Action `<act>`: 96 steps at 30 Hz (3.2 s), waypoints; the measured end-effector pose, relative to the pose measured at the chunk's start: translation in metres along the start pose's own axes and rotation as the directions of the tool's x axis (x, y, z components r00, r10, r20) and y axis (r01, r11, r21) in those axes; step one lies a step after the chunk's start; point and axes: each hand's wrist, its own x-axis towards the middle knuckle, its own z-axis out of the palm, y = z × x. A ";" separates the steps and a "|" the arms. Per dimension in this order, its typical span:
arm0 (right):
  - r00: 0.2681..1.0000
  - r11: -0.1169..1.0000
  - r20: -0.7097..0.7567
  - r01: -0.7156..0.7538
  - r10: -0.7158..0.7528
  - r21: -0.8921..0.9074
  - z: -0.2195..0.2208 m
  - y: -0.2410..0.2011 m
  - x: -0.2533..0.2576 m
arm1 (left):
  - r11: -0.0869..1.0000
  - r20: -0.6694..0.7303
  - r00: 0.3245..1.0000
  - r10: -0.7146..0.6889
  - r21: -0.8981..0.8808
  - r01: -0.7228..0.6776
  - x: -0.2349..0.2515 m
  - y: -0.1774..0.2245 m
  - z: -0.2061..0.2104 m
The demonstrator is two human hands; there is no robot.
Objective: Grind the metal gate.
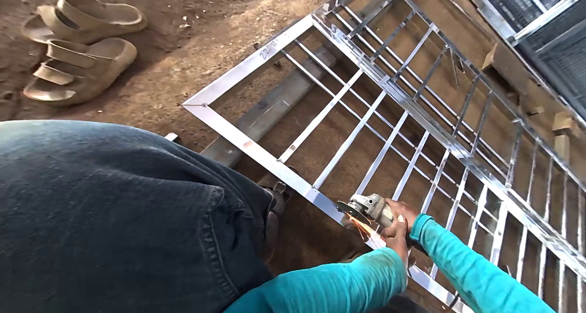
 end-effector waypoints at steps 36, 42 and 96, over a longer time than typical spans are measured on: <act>1.000 1.000 -0.015 0.018 -0.018 0.000 0.002 -0.002 -0.004 | 1.000 0.047 0.999 0.005 0.024 -0.006 -0.004 -0.001 -0.005; 0.999 1.000 -0.032 0.022 -0.023 -0.013 0.004 0.001 -0.003 | 1.000 0.044 0.999 -0.001 0.008 0.001 -0.005 -0.001 -0.006; 0.980 0.981 -0.191 -0.010 0.048 0.194 -0.024 0.002 -0.047 | 0.957 0.160 0.967 0.197 0.185 -0.225 -0.020 0.002 0.010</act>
